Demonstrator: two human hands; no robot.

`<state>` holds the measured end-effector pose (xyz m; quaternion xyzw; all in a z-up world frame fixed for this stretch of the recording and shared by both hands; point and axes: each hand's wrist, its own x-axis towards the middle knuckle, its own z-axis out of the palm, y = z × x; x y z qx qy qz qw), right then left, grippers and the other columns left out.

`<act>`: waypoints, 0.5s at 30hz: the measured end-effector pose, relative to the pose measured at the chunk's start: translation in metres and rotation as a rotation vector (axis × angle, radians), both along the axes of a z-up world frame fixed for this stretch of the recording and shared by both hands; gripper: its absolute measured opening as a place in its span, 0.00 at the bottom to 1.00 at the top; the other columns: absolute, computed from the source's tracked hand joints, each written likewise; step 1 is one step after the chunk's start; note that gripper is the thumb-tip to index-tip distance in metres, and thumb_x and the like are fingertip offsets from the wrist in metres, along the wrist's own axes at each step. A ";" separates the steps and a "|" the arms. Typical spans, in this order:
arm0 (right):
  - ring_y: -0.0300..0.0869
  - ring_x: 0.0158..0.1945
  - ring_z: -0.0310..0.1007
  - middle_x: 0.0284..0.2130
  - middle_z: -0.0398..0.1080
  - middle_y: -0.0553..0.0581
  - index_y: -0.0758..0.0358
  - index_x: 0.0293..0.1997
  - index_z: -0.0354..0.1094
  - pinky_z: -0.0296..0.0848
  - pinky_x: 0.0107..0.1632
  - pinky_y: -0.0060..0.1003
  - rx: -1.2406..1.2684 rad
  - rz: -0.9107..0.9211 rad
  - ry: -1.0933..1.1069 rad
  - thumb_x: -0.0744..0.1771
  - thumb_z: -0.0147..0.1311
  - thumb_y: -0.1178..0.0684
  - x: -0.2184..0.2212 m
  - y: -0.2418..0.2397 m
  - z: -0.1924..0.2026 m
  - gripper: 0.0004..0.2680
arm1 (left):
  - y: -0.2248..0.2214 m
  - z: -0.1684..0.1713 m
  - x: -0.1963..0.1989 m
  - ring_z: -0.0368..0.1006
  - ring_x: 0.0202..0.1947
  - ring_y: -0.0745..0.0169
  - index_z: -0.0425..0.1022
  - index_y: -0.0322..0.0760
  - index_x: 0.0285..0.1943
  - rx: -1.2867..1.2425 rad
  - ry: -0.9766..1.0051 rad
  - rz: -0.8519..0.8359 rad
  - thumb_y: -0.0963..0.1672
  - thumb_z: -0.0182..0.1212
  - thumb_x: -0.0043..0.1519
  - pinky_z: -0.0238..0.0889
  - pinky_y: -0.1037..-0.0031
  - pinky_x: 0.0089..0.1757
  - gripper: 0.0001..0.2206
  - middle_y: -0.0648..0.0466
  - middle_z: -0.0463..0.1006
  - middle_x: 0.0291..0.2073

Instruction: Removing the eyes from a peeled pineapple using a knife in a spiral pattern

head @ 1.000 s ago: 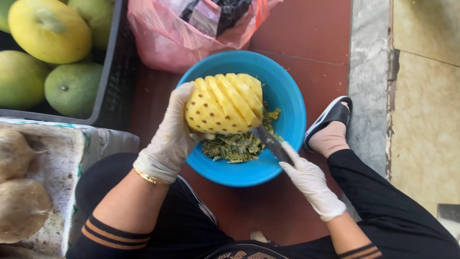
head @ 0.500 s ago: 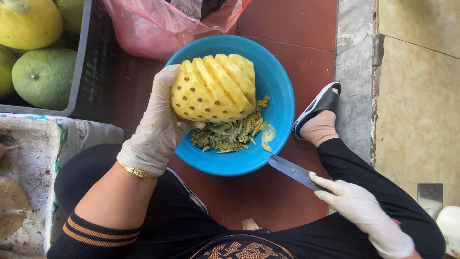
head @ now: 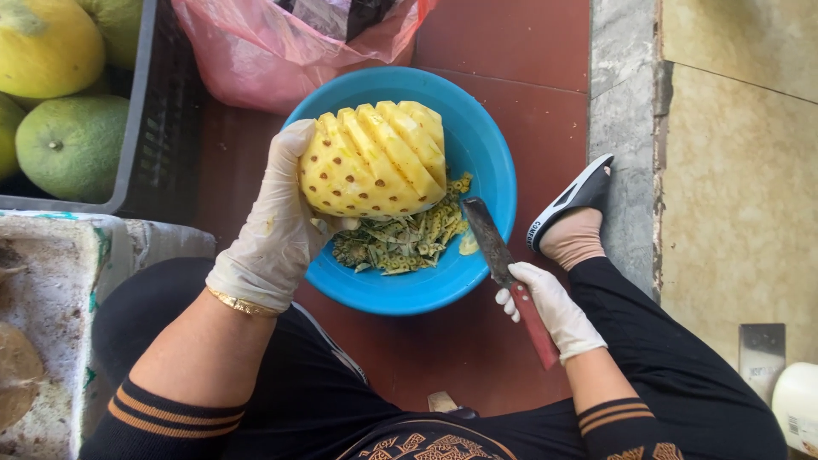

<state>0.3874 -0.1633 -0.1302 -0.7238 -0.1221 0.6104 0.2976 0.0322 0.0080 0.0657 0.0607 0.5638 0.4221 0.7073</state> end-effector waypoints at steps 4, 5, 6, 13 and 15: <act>0.57 0.19 0.75 0.24 0.74 0.78 0.63 0.50 0.69 0.72 0.16 0.45 -0.027 0.008 -0.050 0.68 0.54 0.50 0.008 -0.011 0.022 0.10 | 0.000 0.003 0.003 0.76 0.36 0.47 0.74 0.35 0.56 -0.004 -0.013 -0.007 0.56 0.66 0.48 0.76 0.59 0.22 0.31 0.45 0.76 0.41; 0.58 0.18 0.75 0.23 0.74 0.79 0.64 0.51 0.70 0.71 0.14 0.45 -0.051 0.039 -0.084 0.68 0.54 0.50 0.017 -0.019 0.026 0.11 | 0.000 0.002 0.003 0.76 0.36 0.47 0.74 0.35 0.56 -0.007 -0.019 -0.011 0.56 0.66 0.47 0.76 0.59 0.22 0.32 0.45 0.75 0.41; 0.59 0.17 0.75 0.23 0.74 0.80 0.65 0.53 0.71 0.70 0.13 0.46 -0.075 0.070 -0.118 0.68 0.55 0.50 0.025 -0.028 0.030 0.11 | 0.001 0.000 0.003 0.76 0.36 0.47 0.73 0.35 0.56 -0.009 -0.025 -0.015 0.56 0.66 0.47 0.76 0.60 0.22 0.32 0.45 0.75 0.41; 0.60 0.14 0.72 0.21 0.73 0.85 0.69 0.62 0.68 0.69 0.11 0.46 -0.173 0.082 -0.311 0.67 0.54 0.55 0.037 -0.060 0.113 0.16 | -0.004 -0.006 -0.006 0.78 0.32 0.46 0.76 0.36 0.54 0.038 -0.104 -0.024 0.57 0.67 0.47 0.74 0.62 0.17 0.31 0.45 0.76 0.38; 0.49 0.20 0.66 0.23 0.71 0.71 0.62 0.69 0.64 0.60 0.18 0.38 -0.230 0.181 -0.356 0.69 0.49 0.52 0.035 -0.058 0.134 0.18 | -0.006 -0.008 -0.013 0.77 0.30 0.59 0.76 0.46 0.53 0.092 -0.197 -0.130 0.59 0.57 0.46 0.60 0.78 0.16 0.29 0.54 0.82 0.39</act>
